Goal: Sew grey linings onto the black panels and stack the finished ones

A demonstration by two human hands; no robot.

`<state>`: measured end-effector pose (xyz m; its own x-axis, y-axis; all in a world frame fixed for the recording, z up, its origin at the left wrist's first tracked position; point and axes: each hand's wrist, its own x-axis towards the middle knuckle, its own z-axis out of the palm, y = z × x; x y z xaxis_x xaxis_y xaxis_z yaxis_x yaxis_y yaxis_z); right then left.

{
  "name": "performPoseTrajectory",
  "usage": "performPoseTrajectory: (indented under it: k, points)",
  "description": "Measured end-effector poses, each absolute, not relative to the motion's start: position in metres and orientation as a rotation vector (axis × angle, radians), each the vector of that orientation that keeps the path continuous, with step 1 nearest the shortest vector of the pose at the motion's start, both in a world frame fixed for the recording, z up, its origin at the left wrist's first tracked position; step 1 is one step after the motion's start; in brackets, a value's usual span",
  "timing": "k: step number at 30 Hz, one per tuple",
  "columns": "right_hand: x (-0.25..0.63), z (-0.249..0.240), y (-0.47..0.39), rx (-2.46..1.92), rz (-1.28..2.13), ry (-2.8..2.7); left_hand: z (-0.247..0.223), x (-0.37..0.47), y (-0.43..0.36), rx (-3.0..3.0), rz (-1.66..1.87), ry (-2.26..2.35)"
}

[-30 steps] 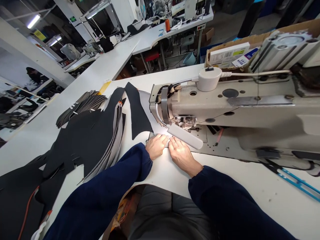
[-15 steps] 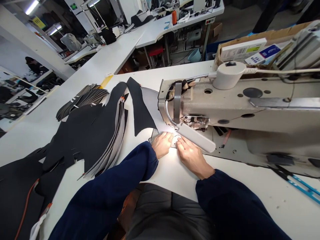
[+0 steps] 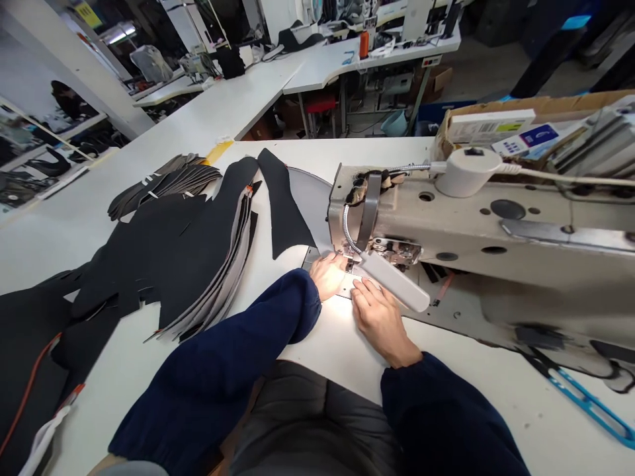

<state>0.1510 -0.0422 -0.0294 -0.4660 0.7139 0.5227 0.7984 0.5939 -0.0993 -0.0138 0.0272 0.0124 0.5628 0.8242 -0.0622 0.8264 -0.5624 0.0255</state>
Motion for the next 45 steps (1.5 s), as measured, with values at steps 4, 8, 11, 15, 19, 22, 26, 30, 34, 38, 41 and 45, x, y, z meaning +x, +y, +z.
performPoseTrajectory:
  k: [4,8,11,15,19,22,26,30,34,38,41,45]
  points:
    - [0.153,-0.027,-0.042,-1.177,-0.227,-2.307,0.013,-0.013,0.03,2.747,-0.02,1.426]
    - [0.153,-0.025,-0.041,-1.131,-0.247,-2.328,0.012,-0.011,0.031,2.725,0.035,1.402]
    - [0.156,-0.03,-0.039,-1.107,-0.236,-2.341,0.01,-0.01,0.032,2.687,0.086,1.374]
    - [0.162,-0.036,-0.035,-1.121,-0.156,-2.394,0.004,-0.01,0.032,2.63,0.244,1.435]
    - [0.163,-0.034,-0.035,-1.144,-0.07,-2.408,0.0,-0.011,0.035,2.593,0.267,1.427]
    - [0.156,-0.031,-0.044,-1.163,-0.038,-2.408,-0.001,-0.013,0.036,2.581,0.267,1.44]
    - [0.143,-0.028,-0.063,-1.209,0.004,-2.406,0.001,-0.015,0.034,2.576,0.272,1.439]
    - [0.134,-0.024,-0.081,-1.233,0.112,-2.335,0.011,-0.022,0.036,2.582,0.296,1.375]
    - [0.128,-0.014,-0.099,-1.379,0.463,-2.068,0.024,-0.062,0.026,2.49,0.228,1.354]
    - [0.104,-0.006,-0.102,-1.425,1.114,-1.451,0.03,-0.129,-0.017,2.371,0.125,1.448]
    - [0.083,0.004,-0.091,-1.285,1.458,-1.083,0.044,-0.154,-0.069,2.236,0.17,1.398]
    - [0.09,0.017,-0.091,-1.359,1.46,-1.202,0.072,-0.139,-0.133,2.231,0.207,0.958]
